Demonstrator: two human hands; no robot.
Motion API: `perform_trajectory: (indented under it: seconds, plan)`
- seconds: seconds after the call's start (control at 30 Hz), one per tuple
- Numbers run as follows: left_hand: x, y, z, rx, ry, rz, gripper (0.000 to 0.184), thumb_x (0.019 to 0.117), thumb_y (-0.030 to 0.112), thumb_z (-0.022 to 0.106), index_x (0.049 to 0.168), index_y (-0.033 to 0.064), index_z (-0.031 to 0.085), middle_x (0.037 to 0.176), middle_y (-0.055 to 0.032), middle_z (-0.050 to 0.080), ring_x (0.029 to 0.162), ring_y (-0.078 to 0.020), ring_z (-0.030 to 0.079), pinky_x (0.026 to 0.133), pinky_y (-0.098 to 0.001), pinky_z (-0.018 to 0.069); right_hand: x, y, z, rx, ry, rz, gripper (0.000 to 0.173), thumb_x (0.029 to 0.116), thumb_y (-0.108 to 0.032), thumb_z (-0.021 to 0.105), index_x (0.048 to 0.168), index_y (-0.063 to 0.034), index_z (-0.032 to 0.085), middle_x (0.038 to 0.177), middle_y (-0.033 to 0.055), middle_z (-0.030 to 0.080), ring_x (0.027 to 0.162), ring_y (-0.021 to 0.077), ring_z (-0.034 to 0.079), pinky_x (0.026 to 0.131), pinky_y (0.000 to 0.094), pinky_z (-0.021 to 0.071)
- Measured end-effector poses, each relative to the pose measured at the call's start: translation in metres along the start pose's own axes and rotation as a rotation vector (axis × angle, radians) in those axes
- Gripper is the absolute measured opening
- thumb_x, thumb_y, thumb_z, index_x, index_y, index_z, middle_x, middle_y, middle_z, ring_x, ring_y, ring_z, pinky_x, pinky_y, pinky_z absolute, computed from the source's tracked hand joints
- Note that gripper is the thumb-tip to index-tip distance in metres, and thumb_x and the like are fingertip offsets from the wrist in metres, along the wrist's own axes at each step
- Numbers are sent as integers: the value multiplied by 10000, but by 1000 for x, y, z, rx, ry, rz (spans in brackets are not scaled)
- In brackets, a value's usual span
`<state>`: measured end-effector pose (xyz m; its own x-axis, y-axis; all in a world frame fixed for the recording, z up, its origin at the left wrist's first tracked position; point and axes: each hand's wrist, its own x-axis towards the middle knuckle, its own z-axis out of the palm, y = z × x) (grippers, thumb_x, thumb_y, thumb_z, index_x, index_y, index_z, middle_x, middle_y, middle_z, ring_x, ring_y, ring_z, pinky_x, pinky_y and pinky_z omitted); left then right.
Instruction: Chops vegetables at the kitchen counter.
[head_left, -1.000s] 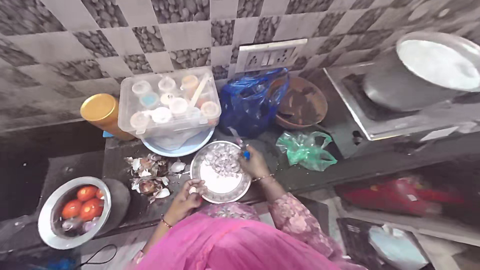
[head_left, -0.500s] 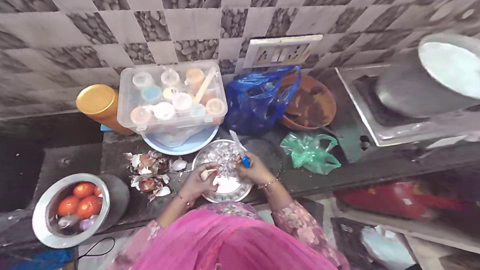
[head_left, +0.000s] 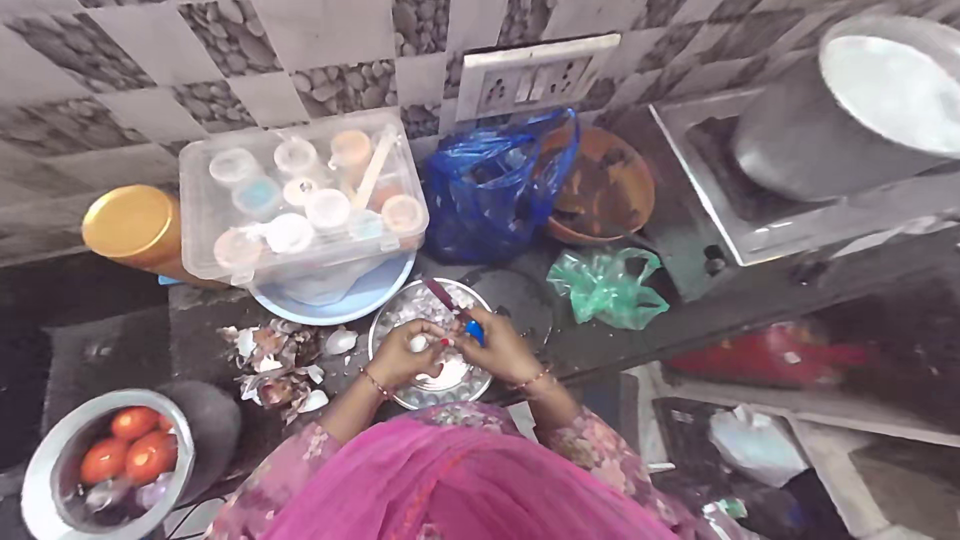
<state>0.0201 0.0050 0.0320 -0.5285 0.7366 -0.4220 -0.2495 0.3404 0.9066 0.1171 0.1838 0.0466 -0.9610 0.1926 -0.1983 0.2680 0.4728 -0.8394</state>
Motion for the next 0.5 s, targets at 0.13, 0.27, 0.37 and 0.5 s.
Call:
perform_trajectory:
  seconds: [0.13, 0.27, 0.37, 0.5]
  plan:
    - [6, -6, -3, -18, 28, 13, 243, 878, 9, 687, 1115, -14, 645, 943, -47, 681, 788, -75, 661, 743, -260, 578, 5, -1, 0, -74, 4, 11, 319, 932, -239, 708, 1136, 5, 681, 961, 133, 720, 850, 225, 687, 811, 440, 555]
    - [4, -5, -10, -18, 114, 20, 582, 751, -36, 766, 1302, -23, 581, 1033, -75, 661, 872, -101, 650, 793, -278, 567, 8, -5, -6, -321, 46, 127, 277, 983, -219, 642, 1176, -25, 682, 937, 197, 712, 883, 362, 700, 814, 561, 543]
    - [-9, -11, -12, -361, 141, 41, 588, 780, -45, 651, 1349, 12, 510, 1004, -39, 667, 804, -86, 654, 728, -255, 573, 3, 2, -13, -343, 99, 110, 255, 987, -215, 634, 1136, -16, 693, 866, 190, 707, 822, 354, 703, 764, 556, 554]
    - [-36, -26, -15, -856, 226, 57, 311, 993, 58, 486, 1300, 33, 519, 1144, -70, 681, 983, -147, 687, 894, -296, 578, -18, 3, -25, -204, -190, 127, 268, 962, -223, 623, 1099, 4, 660, 876, 136, 676, 791, 236, 655, 757, 451, 542]
